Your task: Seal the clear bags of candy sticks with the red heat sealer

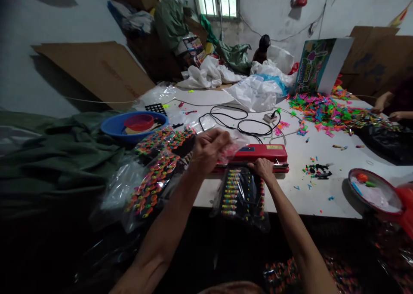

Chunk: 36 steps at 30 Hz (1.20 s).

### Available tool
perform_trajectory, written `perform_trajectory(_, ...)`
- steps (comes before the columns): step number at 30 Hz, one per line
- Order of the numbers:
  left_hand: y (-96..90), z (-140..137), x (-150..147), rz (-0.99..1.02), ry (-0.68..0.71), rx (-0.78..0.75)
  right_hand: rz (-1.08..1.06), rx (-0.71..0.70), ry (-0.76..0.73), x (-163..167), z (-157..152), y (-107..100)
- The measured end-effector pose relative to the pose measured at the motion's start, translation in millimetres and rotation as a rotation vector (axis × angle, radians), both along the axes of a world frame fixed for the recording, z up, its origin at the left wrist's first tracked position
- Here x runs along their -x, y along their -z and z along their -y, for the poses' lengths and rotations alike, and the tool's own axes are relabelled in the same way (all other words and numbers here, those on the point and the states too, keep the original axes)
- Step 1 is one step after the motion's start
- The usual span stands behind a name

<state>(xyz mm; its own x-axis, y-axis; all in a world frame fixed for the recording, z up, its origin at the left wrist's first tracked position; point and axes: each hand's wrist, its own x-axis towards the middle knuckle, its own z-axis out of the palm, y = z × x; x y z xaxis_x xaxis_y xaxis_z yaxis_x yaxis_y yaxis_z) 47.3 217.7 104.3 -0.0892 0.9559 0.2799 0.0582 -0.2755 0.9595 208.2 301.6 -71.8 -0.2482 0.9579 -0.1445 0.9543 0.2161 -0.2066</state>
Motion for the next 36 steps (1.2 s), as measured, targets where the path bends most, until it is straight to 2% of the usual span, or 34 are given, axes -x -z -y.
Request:
perform_trajectory(1,-5.3,20,5,-0.069,0.031,0.013,-0.018,-0.008,-0.008,-4,3,-2)
perform_trajectory(2,-1.2,44,12,-0.171,0.106,0.068,-0.051,-0.024,-0.014,-10,8,-3)
perform_trajectory(3,11.5,71,21,-0.293,0.23,0.162,-0.104,-0.049,-0.015,-19,16,-2)
perform_trajectory(5,55.0,132,42,-0.567,0.55,0.427,-0.249,-0.106,0.042,-41,39,6)
perform_trajectory(6,79.2,163,54,-0.703,0.643,0.561,-0.322,-0.088,0.094,-53,54,14)
perform_trajectory(7,100.3,192,65,-0.851,0.655,0.7,-0.394,-0.029,0.142,-64,70,24)
perform_trajectory(8,115.4,217,75,-0.978,0.605,0.787,-0.456,0.088,0.164,-72,85,35)
perform_trajectory(9,122.9,237,83,-1.073,0.544,0.828,-0.524,0.215,0.149,-79,98,47)
perform_trajectory(11,114.7,256,92,-1.181,0.344,0.808,-0.639,0.375,0.066,-83,118,66)
perform_trajectory(13,87.4,245,101,-1.228,0.031,0.706,-0.688,0.362,-0.021,-78,126,73)
perform_trajectory(15,60.0,212,118,-1.301,-0.433,0.607,-0.637,0.314,-0.092,-67,126,70)
perform_trajectory(16,50.5,193,129,-1.34,-0.59,0.581,-0.598,0.309,-0.135,-62,125,65)
perform_trajectory(17,44.4,175,142,-1.368,-0.662,0.595,-0.565,0.304,-0.178,-56,124,59)
perform_trajectory(19,41.2,147,165,-1.397,-0.618,0.667,-0.546,0.272,-0.252,-45,122,43)
perform_trajectory(22,47.7,125,183,-1.371,-0.43,0.7,-0.694,0.203,-0.331,-16,124,15)
perform_trajectory(26,55.7,120,169,-1.316,-0.343,0.581,-0.899,0.121,-0.36,64,128,-32)
perform_trajectory(30,58.6,119,148,-1.163,-0.277,0.496,-0.761,-0.024,-0.397,158,122,-69)
perform_trajectory(33,55.0,114,147,-1.09,-0.19,0.53,-0.701,0.073,-0.489,187,119,-82)
perform_trajectory(36,48.7,103,150,-1.084,-0.032,0.619,-0.869,0.25,-0.658,177,116,-87)
